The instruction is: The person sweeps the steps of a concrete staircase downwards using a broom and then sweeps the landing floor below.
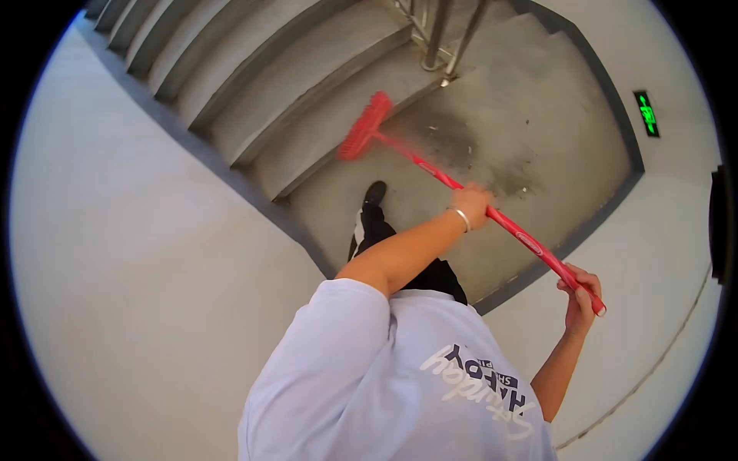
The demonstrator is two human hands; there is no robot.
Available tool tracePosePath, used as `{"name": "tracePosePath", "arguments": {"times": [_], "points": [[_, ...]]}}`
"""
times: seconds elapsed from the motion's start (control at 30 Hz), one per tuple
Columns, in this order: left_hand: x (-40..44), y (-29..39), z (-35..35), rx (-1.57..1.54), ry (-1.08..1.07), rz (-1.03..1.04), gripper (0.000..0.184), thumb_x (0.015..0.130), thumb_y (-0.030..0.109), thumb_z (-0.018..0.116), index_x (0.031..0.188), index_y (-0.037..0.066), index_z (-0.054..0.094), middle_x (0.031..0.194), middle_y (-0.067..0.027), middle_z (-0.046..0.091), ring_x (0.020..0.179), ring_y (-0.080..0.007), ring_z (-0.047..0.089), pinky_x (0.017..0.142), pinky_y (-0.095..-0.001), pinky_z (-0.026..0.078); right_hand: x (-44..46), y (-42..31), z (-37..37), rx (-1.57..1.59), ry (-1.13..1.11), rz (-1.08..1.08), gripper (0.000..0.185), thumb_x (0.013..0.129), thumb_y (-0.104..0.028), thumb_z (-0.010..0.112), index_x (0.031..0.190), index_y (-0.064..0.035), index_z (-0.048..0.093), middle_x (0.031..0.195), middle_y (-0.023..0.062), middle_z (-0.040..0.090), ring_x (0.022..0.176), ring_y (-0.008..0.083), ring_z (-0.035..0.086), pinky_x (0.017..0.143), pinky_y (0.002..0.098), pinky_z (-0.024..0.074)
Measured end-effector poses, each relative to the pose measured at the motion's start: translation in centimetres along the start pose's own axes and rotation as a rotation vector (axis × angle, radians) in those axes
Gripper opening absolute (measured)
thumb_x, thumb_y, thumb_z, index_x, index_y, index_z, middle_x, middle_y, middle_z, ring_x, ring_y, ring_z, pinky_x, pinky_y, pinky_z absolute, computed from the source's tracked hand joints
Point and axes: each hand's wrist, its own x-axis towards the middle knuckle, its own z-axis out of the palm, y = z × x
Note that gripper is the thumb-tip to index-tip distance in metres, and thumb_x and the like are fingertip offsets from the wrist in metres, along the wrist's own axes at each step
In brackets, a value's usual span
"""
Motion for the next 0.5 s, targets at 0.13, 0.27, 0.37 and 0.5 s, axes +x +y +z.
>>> {"name": "tracePosePath", "arguments": {"times": [0.13, 0.27, 0.37, 0.5], "points": [[-6.3, -8.8, -1.9, 0.054, 0.115, -0.195, 0.025, 0.069, 0.020, 0.070, 0.089, 0.007, 0.062, 0.093, -0.0129, 0.061, 0.097, -0.0321, 0.056, 0.079, -0.0441, 0.048, 3.4, 6.4, 4.8, 0.107, -0.254, 0.089, 0.023, 0.080, -0.012, 0.060, 0.099, 0.0006, 0.061, 0.112, 0.0251, 0.059, 0.086, 0.0276, 0.064, 0.079, 0.0394, 0.0533], [-13.2, -19.2, -2.9, 0.199, 0.351, -0.438, 0.019, 0.068, 0.014, 0.071, 0.081, 0.006, 0.060, 0.089, -0.0169, 0.060, 0.093, -0.0357, 0.057, 0.080, -0.0449, 0.048, 5.9, 12.5, 16.1, 0.218, -0.504, 0.240, 0.018, 0.083, -0.004, 0.061, 0.101, 0.0004, 0.063, 0.119, 0.0198, 0.058, 0.094, 0.0240, 0.064, 0.086, 0.0364, 0.0510], [-16.2, -26.5, -4.8, 0.277, 0.411, -0.620, 0.015, 0.072, 0.017, 0.068, 0.084, 0.009, 0.063, 0.094, -0.0144, 0.061, 0.097, -0.0355, 0.056, 0.083, -0.0439, 0.049, 7.5, 13.6, 25.0, 0.124, -0.645, 0.224, 0.020, 0.086, -0.006, 0.061, 0.105, 0.0009, 0.061, 0.120, 0.0174, 0.058, 0.096, 0.0222, 0.063, 0.086, 0.0333, 0.0509], [-14.6, -28.1, -6.5, 0.240, 0.298, -0.627, 0.014, 0.074, 0.020, 0.067, 0.087, 0.015, 0.068, 0.100, -0.0101, 0.063, 0.103, -0.0345, 0.054, 0.085, -0.0423, 0.049, 7.7, 10.4, 28.1, 0.113, -0.594, 0.361, 0.021, 0.083, -0.005, 0.065, 0.104, -0.0020, 0.063, 0.119, 0.0146, 0.060, 0.103, 0.0183, 0.059, 0.089, 0.0284, 0.0463]]}}
